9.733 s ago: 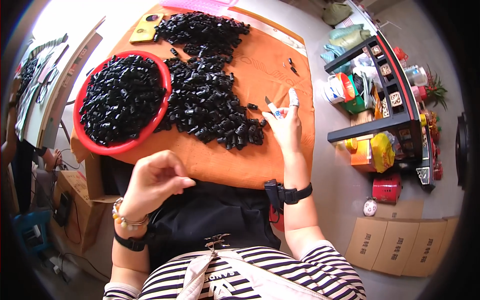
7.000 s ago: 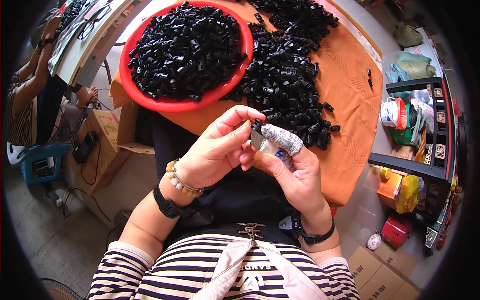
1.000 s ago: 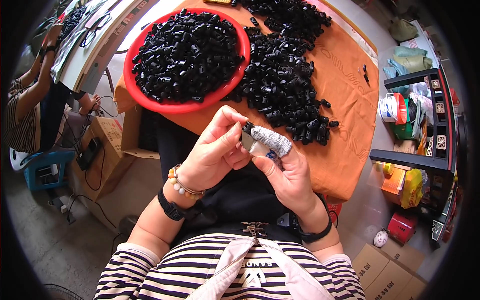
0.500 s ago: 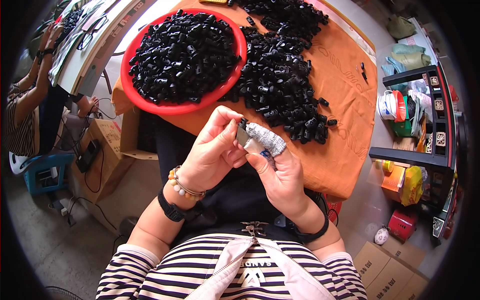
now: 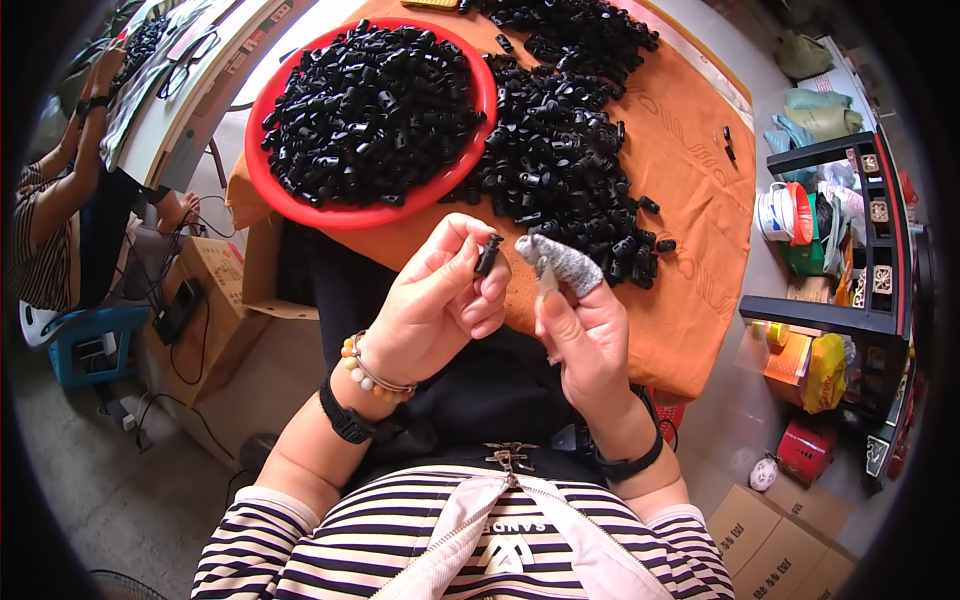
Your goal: Inspecting and assembling small black plastic components at a work table.
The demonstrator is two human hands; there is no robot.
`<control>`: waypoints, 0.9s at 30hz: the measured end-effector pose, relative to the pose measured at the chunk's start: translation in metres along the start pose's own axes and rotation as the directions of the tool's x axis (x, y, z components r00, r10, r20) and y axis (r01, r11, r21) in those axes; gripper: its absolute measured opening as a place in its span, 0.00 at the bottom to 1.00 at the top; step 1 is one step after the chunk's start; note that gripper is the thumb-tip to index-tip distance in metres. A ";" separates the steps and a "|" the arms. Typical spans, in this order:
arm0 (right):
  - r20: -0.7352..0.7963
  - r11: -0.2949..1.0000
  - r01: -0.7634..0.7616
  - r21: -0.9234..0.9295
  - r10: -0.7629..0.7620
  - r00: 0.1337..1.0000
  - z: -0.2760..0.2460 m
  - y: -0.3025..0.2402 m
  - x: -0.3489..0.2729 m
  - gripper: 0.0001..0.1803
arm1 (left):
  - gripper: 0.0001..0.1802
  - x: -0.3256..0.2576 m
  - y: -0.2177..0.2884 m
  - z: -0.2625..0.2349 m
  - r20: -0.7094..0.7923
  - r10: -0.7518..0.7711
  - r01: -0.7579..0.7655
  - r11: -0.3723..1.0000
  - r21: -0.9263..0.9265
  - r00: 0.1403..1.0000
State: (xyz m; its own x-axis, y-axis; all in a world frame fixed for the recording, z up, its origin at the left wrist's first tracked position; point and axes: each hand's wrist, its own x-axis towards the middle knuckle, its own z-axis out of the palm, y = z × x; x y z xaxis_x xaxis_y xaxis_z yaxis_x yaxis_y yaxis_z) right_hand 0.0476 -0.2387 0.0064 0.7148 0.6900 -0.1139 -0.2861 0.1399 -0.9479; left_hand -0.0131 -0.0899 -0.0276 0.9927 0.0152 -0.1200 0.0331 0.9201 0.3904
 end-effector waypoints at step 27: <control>-0.032 0.999 0.048 0.015 -0.048 0.998 0.005 0.005 0.026 0.23 | 0.12 0.001 -0.006 0.004 0.012 -0.054 0.053 0.996 0.073 0.998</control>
State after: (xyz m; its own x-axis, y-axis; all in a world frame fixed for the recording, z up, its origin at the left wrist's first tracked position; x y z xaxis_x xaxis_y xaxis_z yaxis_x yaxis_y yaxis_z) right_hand 0.0618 -0.2163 -0.0004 0.7475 0.6596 -0.0781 -0.2611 0.1837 -0.9477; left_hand -0.0122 -0.0972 -0.0263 0.9908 -0.0392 -0.1298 0.0939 0.8887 0.4488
